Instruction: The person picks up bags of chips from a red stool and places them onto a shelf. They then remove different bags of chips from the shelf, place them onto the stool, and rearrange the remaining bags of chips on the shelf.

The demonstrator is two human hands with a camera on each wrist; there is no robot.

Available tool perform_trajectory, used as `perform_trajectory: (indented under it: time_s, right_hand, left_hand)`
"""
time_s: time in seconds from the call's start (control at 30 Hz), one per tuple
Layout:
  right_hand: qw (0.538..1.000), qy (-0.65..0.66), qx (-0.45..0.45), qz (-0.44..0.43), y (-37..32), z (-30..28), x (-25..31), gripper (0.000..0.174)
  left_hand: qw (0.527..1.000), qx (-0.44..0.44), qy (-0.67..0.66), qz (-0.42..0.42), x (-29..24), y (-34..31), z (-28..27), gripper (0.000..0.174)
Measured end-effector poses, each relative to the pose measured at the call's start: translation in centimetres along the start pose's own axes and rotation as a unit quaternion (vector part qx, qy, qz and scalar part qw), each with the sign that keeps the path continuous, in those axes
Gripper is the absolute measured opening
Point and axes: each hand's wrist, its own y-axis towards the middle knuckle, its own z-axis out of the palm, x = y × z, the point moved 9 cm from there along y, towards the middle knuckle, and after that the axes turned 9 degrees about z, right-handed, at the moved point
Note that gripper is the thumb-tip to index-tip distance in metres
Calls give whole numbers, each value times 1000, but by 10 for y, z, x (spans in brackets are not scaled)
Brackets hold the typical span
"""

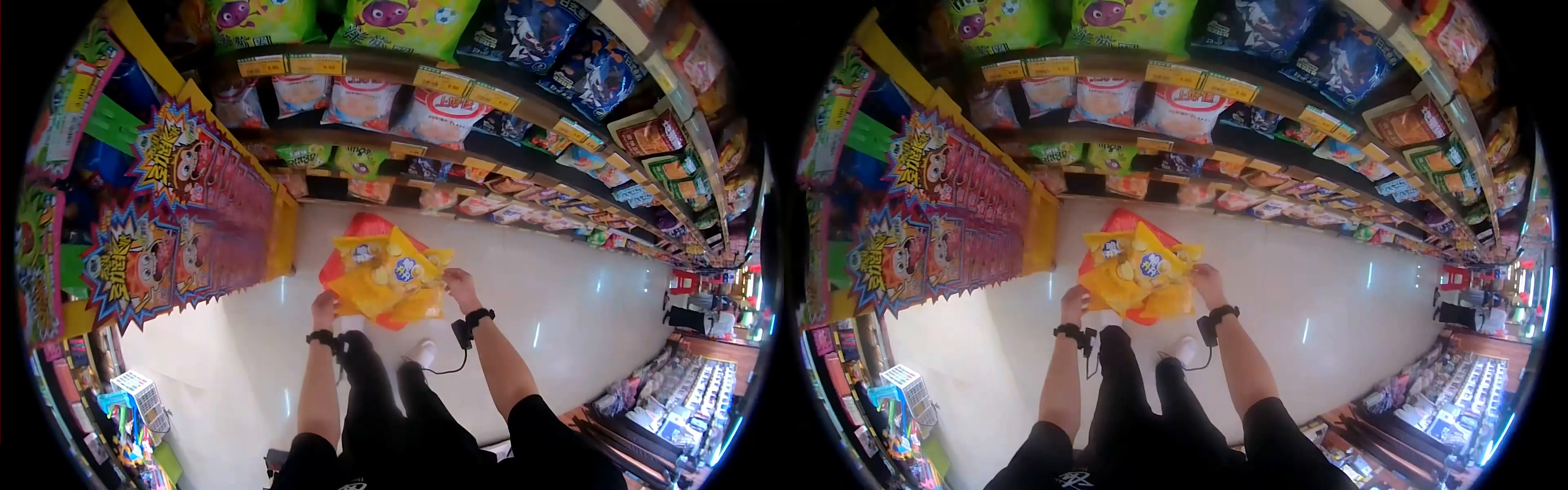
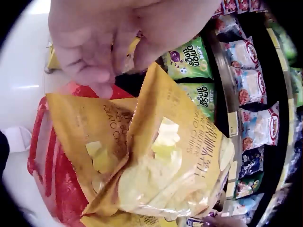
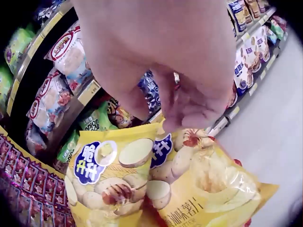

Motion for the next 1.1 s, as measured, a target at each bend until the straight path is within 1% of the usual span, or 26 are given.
perform_trajectory:
  time_s: [0.07,0.1,0.13,0.17,0.2,0.23,0.27,0.37,0.4,0.43,0.47,0.53,0.6,0.67,0.7,0.73,0.77,0.8,0.83,0.87,0.9,0.93,1.0,1.03,1.07,1.1]
  right_hand:
    - [995,-1,38,89,-3,12,-4,26]
    - [995,-7,34,88,-1,14,1,26]
    - [994,-7,69,84,-1,22,3,27]
    - [991,-4,102,81,-4,29,2,28]
    - [992,0,93,81,-5,27,0,28]
    - [991,66,105,43,-9,27,6,27]
    - [984,133,115,1,-13,27,14,26]
    - [979,184,88,-22,-49,10,42,23]
    - [980,179,81,-41,-60,1,46,22]
    - [980,172,73,-61,-71,-10,49,21]
    - [982,168,58,-61,-84,-22,52,20]
    - [982,174,22,-75,-125,-57,69,18]
    - [975,195,-10,-101,-164,-95,81,16]
    - [970,217,-51,-96,-194,-142,67,12]
    - [965,232,-61,-108,-204,-162,54,12]
    - [957,230,-111,-135,-214,-190,43,11]
    - [947,228,-161,-158,-222,-217,30,9]
    - [940,242,-172,-167,-231,-240,23,9]
    - [913,304,-196,-190,-248,-269,17,7]
    - [880,363,-219,-212,-264,-296,8,6]
    - [873,370,-232,-217,-278,-322,2,6]
    - [861,370,-260,-233,-296,-351,-3,5]
    - [829,387,-321,-244,-336,-403,-17,4]
    - [820,354,-353,-280,-362,-429,-15,4]
    - [812,315,-380,-312,-388,-450,-12,5]
    - [804,317,-396,-312,-407,-467,-14,5]
  left_hand:
    - [999,50,2,11,-19,-3,11,28]
    - [997,59,-40,14,-17,1,12,23]
    - [997,64,-44,12,-17,4,13,23]
    - [998,66,-17,-4,-16,6,12,22]
    - [997,71,14,-16,-20,4,15,23]
    - [996,82,36,-17,-33,-5,18,20]
    - [995,85,54,-8,-45,-15,21,21]
    - [996,92,11,11,-65,-36,25,25]
    - [995,99,5,21,-73,-43,26,26]
    - [990,115,56,54,-89,-54,29,26]
    - [982,131,106,88,-106,-66,32,25]
    - [973,166,117,108,-126,-88,44,25]
    - [949,226,150,158,-149,-113,66,17]
    - [935,252,161,192,-149,-128,84,9]
    - [914,279,192,222,-163,-150,105,9]
    - [898,316,209,224,-166,-166,125,10]
    - [883,329,239,232,-168,-179,147,9]
    - [868,341,269,239,-168,-197,170,10]
    - [860,350,276,249,-170,-217,193,10]
    - [852,388,248,248,-170,-239,222,10]
    - [842,430,219,242,-168,-264,253,10]
    - [831,446,226,246,-163,-287,279,10]
    - [789,502,208,286,-165,-338,333,13]
    - [784,530,200,254,-155,-358,356,15]
    - [769,549,208,253,-150,-382,378,15]
    - [766,568,183,240,-147,-406,400,15]
